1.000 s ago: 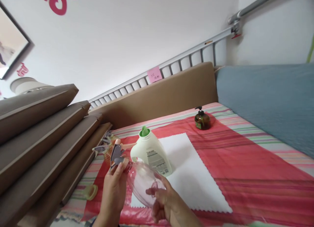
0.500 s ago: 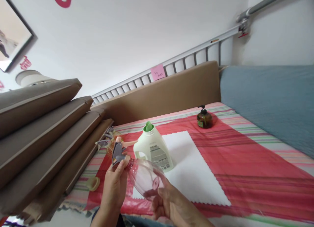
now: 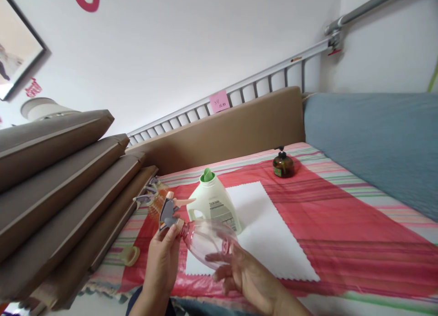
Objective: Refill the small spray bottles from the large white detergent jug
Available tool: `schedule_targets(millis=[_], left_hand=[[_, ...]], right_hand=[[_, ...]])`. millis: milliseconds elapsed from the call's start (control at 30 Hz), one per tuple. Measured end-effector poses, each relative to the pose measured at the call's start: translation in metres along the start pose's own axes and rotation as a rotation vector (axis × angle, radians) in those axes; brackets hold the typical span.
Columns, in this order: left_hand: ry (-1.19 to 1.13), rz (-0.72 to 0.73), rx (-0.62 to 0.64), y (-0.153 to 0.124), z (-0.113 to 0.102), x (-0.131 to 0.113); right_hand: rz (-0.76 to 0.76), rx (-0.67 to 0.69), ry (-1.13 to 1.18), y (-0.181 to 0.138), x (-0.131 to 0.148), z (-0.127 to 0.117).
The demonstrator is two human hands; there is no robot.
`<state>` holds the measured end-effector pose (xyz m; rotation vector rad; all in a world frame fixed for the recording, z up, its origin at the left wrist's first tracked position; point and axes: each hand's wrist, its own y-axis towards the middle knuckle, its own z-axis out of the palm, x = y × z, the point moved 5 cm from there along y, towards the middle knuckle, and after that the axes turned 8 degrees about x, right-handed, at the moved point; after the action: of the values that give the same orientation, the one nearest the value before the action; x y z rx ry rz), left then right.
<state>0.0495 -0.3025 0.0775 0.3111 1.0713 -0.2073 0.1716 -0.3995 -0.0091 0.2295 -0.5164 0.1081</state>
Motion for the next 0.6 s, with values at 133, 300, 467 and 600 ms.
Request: schedule_targets(millis=[133, 300, 467, 600], left_hand=[[-0.039, -0.007, 0.009, 0.001, 0.004, 0.002], [-0.046, -0.006, 0.008, 0.004, 0.0, 0.004], [-0.014, 0.016, 0.037, 0.006, -0.003, 0.006], [0.016, -0.024, 0.059, 0.004, -0.002, 0.011]], right_hand=[[0.061, -0.028, 0.014, 0.0, -0.01, -0.006], [-0.016, -0.111, -0.038, 0.0, -0.007, -0.01], [-0.003, -0.023, -0.057, -0.001, -0.001, -0.002], [0.036, -0.019, -0.034, -0.002, -0.004, -0.005]])
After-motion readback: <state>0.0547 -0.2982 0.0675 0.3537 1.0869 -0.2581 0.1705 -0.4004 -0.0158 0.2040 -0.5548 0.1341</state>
